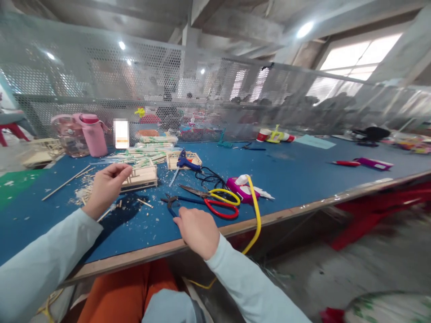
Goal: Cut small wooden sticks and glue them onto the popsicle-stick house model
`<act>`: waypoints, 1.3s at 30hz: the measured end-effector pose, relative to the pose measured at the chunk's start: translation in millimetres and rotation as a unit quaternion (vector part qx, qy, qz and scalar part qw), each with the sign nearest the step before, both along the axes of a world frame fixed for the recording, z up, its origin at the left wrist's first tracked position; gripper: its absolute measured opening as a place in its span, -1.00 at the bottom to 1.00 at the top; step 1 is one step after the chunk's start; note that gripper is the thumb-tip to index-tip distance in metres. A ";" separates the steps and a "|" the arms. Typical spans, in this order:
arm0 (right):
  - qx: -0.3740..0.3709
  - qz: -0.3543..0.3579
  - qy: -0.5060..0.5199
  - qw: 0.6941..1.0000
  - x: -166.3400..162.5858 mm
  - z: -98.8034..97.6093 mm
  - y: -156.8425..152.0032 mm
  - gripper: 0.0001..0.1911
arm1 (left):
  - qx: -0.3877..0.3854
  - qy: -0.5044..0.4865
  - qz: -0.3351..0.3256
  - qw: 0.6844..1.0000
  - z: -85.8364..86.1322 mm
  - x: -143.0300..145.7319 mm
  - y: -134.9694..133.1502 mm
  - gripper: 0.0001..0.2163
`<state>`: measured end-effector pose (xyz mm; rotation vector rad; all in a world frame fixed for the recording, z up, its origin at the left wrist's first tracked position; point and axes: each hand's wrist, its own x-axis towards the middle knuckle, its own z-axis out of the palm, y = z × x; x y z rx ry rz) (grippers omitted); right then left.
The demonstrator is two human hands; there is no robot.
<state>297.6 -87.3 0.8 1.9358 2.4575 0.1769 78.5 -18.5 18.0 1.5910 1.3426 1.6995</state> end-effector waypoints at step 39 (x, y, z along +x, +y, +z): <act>-0.011 0.135 0.523 0.842 -82.7 -22.9 134.9 -0.81 | -0.101 0.422 -0.170 0.885 26.1 -22.9 41.8 -0.29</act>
